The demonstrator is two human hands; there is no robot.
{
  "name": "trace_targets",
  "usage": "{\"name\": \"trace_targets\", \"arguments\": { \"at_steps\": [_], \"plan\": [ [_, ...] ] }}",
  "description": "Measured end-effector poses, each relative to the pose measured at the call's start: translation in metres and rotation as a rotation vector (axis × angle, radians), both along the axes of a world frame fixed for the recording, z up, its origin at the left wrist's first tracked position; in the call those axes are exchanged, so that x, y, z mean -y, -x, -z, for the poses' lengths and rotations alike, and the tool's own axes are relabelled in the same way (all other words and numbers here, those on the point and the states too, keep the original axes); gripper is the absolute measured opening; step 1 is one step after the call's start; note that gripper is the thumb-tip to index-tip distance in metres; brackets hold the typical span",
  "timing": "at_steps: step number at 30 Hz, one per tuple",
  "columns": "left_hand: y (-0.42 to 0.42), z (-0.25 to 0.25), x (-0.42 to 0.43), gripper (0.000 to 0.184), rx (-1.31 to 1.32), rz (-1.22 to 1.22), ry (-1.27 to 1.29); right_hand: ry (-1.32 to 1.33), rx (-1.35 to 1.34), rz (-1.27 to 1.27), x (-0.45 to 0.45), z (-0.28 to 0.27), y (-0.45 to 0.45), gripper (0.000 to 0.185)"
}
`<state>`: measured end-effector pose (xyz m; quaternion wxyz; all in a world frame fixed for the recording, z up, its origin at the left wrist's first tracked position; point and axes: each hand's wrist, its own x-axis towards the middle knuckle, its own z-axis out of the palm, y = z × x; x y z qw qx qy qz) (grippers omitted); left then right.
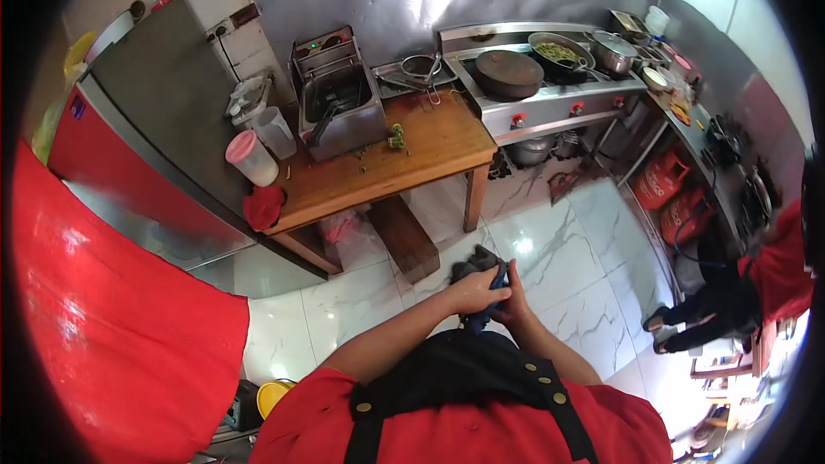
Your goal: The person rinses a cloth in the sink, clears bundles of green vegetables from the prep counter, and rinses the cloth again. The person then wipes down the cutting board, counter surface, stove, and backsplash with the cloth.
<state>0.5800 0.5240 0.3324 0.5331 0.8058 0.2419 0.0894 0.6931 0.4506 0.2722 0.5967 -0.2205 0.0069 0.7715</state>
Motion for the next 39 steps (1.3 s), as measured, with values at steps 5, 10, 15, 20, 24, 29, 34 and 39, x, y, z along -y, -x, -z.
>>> {"name": "trace_targets", "arguments": {
  "at_steps": [5,10,15,20,24,29,34,39],
  "plan": [
    [-0.014,-0.047,-0.086,0.030,-0.105,0.132,0.112,-0.039,0.293,-0.101,-0.107,0.007,-0.052,0.074],
    [-0.045,-0.058,-0.165,0.029,0.116,0.041,0.606,0.080,0.319,-0.208,-0.183,0.045,-0.078,0.066],
    [-0.088,0.004,-0.282,0.029,-0.109,-0.132,-0.133,-0.075,-0.256,-0.014,-0.253,-0.016,-0.093,0.067],
    [-0.137,0.069,-0.408,0.028,0.261,-0.192,0.024,-0.107,0.090,-0.224,-0.339,-0.014,-0.144,0.044],
    [-0.157,0.093,-0.494,0.028,0.217,-0.822,0.725,0.205,0.284,-0.044,-0.397,0.000,-0.185,0.034],
    [-0.182,0.138,-0.558,0.036,0.478,-1.079,1.165,0.308,1.455,0.077,-0.483,0.011,-0.196,0.039],
    [-0.185,0.146,-0.582,0.012,0.764,-1.118,1.341,-0.361,2.351,0.247,-0.526,0.032,-0.189,0.048],
    [-0.163,0.140,-0.602,0.014,0.782,-1.101,1.258,-0.466,2.101,0.149,-0.566,0.061,-0.206,0.036]
  ]
}}
